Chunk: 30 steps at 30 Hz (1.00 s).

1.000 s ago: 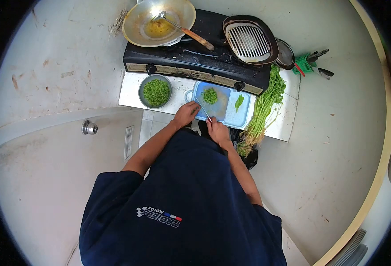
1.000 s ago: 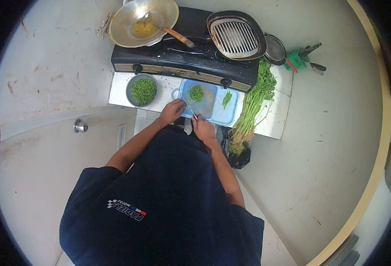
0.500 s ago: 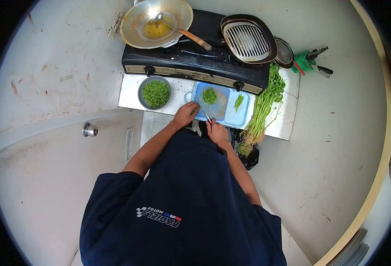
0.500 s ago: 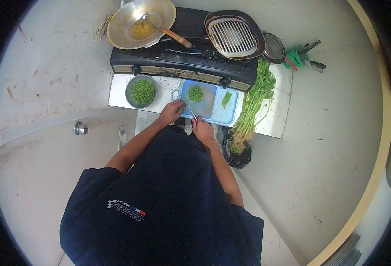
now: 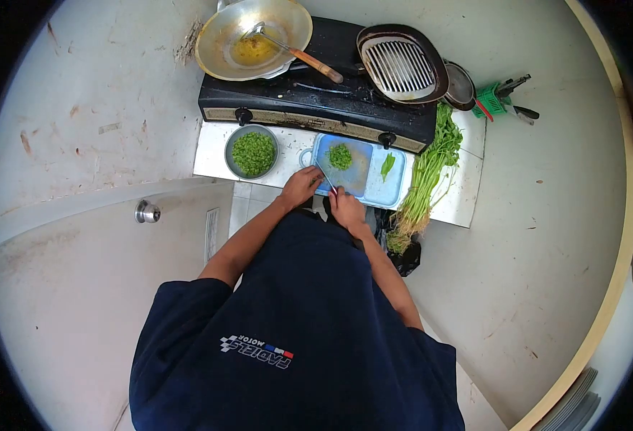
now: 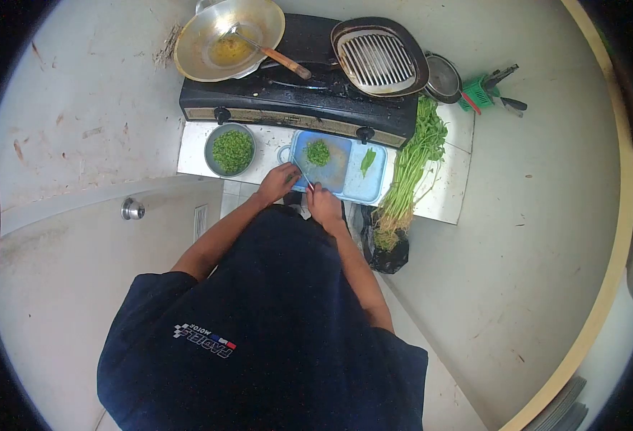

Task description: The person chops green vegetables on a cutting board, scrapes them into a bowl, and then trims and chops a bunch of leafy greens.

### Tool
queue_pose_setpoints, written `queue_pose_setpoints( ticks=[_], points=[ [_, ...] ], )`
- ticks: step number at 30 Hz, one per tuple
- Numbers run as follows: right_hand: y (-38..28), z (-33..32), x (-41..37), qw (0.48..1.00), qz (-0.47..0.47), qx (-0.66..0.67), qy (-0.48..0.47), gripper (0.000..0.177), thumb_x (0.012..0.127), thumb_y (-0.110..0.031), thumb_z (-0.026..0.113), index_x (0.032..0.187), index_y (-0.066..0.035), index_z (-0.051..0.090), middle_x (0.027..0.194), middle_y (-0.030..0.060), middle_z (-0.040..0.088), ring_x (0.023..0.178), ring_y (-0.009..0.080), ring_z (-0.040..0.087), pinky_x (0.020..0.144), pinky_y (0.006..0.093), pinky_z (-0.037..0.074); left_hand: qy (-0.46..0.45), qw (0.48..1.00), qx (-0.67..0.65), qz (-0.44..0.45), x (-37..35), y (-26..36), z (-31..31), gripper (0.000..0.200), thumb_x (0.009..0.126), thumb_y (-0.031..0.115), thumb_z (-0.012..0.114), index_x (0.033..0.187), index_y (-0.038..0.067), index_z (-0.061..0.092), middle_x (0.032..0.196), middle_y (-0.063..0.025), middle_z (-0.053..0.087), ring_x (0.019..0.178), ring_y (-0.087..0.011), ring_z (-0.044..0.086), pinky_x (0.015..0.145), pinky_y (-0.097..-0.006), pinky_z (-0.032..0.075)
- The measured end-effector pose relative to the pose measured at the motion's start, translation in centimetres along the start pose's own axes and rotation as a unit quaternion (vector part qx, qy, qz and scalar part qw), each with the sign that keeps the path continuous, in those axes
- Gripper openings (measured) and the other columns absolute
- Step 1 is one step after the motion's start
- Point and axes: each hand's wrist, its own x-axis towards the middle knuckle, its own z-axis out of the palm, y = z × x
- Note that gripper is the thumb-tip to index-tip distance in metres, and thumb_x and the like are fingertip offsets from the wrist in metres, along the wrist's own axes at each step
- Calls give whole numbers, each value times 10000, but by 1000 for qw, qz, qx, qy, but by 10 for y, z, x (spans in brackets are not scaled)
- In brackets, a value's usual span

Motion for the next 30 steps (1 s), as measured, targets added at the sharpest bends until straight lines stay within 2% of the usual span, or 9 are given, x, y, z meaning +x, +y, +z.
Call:
queue_pose_setpoints(
  ticks=[11, 20, 30],
  points=[
    [12, -5, -21, 1000, 19, 4, 1, 412, 1065, -410, 490, 1051, -9, 585, 768, 271, 702, 714, 492, 696, 642, 581, 562, 1, 1000, -17, -22, -1, 1, 0, 111, 950, 106, 657, 1013, 16, 657, 963, -155, 646, 909, -386, 661, 816, -459, 545],
    [0, -5, -14, 1000, 0, 16, -7, 402, 1062, -400, 497, 1051, -8, 587, 745, 270, 700, 705, 485, 700, 631, 585, 562, 8, 999, 35, 22, 0, -3, 2, 102, 929, 100, 671, 993, 21, 664, 960, -147, 639, 913, -381, 653, 808, -467, 544],
    [0, 0, -5, 1000, -1, -23, 3, 378, 1060, -379, 498, 1045, -13, 591, 764, 257, 712, 711, 468, 716, 648, 561, 578, 7, 997, 80, 22, -1, -2, 5, 91, 942, 123, 661, 987, 45, 673, 941, -141, 615, 904, -370, 649, 804, -467, 547]
  ],
)
